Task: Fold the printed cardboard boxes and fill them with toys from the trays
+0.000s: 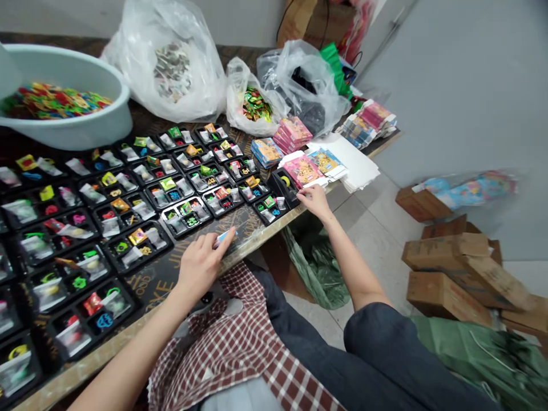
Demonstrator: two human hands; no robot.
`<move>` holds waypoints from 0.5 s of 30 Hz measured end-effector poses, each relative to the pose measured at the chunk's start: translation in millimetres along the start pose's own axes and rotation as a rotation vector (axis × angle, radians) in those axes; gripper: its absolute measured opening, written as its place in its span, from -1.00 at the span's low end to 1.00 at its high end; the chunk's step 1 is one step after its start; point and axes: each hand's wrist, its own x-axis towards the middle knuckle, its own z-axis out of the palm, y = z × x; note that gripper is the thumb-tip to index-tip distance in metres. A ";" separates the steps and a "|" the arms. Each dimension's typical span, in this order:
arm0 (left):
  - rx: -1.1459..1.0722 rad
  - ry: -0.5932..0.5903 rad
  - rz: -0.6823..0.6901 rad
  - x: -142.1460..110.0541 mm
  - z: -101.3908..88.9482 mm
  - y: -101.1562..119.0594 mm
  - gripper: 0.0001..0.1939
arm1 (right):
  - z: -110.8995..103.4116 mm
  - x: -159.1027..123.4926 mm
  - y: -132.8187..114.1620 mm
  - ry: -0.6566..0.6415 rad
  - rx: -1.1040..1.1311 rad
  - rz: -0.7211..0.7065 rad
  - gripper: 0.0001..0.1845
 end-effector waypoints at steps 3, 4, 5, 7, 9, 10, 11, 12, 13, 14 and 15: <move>-0.021 0.003 -0.014 -1.9 2.0 0.7 -0.41 | 3.9 6.1 -0.9 -0.027 0.036 -0.030 -0.95; -0.022 0.010 -0.011 -2.2 2.4 0.8 -0.41 | 4.0 6.5 -2.5 -0.004 0.054 -0.044 -0.95; -0.018 0.019 -0.006 -2.3 2.7 0.8 -0.41 | 3.6 5.8 -4.1 0.034 0.076 -0.054 -0.94; 0.000 0.040 0.009 -2.0 3.4 0.4 -0.42 | 1.6 1.0 -6.0 0.132 0.146 -0.047 -0.92; 0.014 0.059 0.013 -0.7 4.0 -0.4 -0.43 | 0.5 -8.2 -5.6 0.205 0.243 0.007 -0.91; 0.011 0.064 0.006 0.3 4.2 -1.0 -0.44 | 1.2 -13.8 -4.5 0.224 0.298 0.053 -0.91; -0.003 0.064 -0.007 1.6 4.2 -1.7 -0.45 | 3.0 -19.6 -3.0 0.233 0.351 0.107 -0.91; -0.028 0.061 -0.024 2.9 3.9 -2.3 -0.46 | 6.0 -25.2 -1.2 0.235 0.398 0.159 -0.91; -0.060 0.053 -0.044 4.2 3.3 -2.8 -0.47 | 10.0 -30.1 0.7 0.235 0.438 0.205 -0.92; -0.094 0.045 -0.061 5.4 2.4 -3.2 -0.49 | 14.6 -34.0 2.7 0.234 0.468 0.244 -0.92; -0.125 0.039 -0.075 6.4 1.2 -3.4 -0.49 | 19.4 -36.7 4.7 0.236 0.489 0.273 -0.91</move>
